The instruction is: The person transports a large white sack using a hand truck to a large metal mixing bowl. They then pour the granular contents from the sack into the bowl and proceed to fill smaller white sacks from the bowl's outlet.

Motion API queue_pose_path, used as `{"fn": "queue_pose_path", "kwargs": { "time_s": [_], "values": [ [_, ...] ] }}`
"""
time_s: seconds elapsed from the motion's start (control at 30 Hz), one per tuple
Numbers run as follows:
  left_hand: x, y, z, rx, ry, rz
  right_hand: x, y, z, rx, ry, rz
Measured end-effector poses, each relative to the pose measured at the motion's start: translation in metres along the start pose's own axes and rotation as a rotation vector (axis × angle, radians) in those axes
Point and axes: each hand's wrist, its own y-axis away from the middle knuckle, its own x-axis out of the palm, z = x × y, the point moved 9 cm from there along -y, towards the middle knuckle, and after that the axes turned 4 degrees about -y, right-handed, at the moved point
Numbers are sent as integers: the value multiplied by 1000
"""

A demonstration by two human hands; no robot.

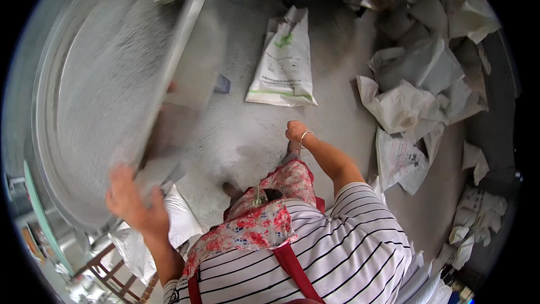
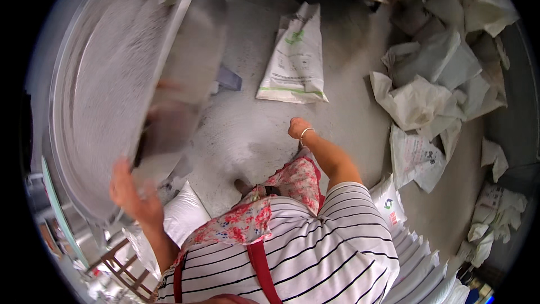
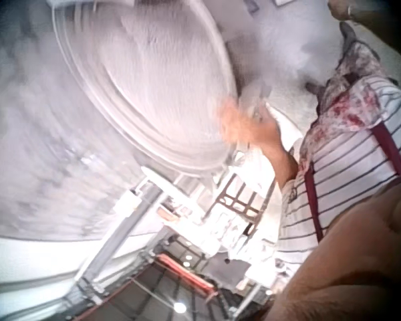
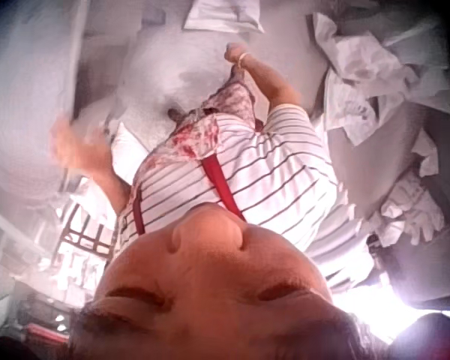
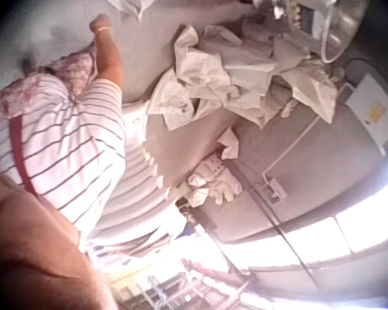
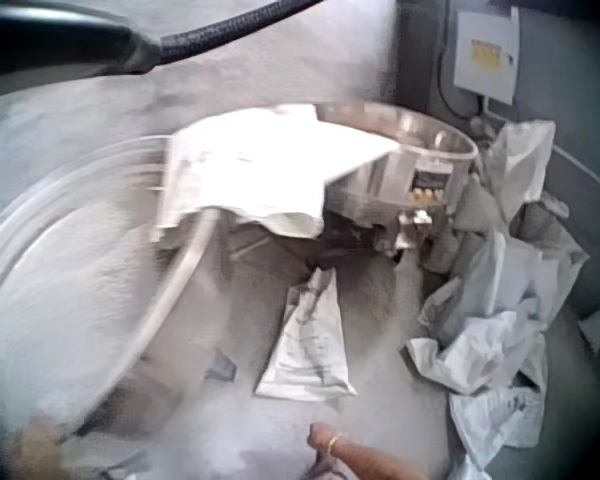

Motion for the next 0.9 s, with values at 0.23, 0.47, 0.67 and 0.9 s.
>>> {"fn": "queue_pose_path", "kwargs": {
  "time_s": [0.23,0.47,0.67,0.9],
  "values": [
    [24,39,48,-492,-17,-148,32,-143,-220,237,-106,-127],
    [14,41,69,-698,-579,-98,52,-291,-367,523,-212,-292],
    [26,26,47,-629,-746,-53,101,-381,-383,622,-471,-157],
    [34,-4,61,-550,-629,-114,133,-326,-180,36,-551,-248]
  ]
}}
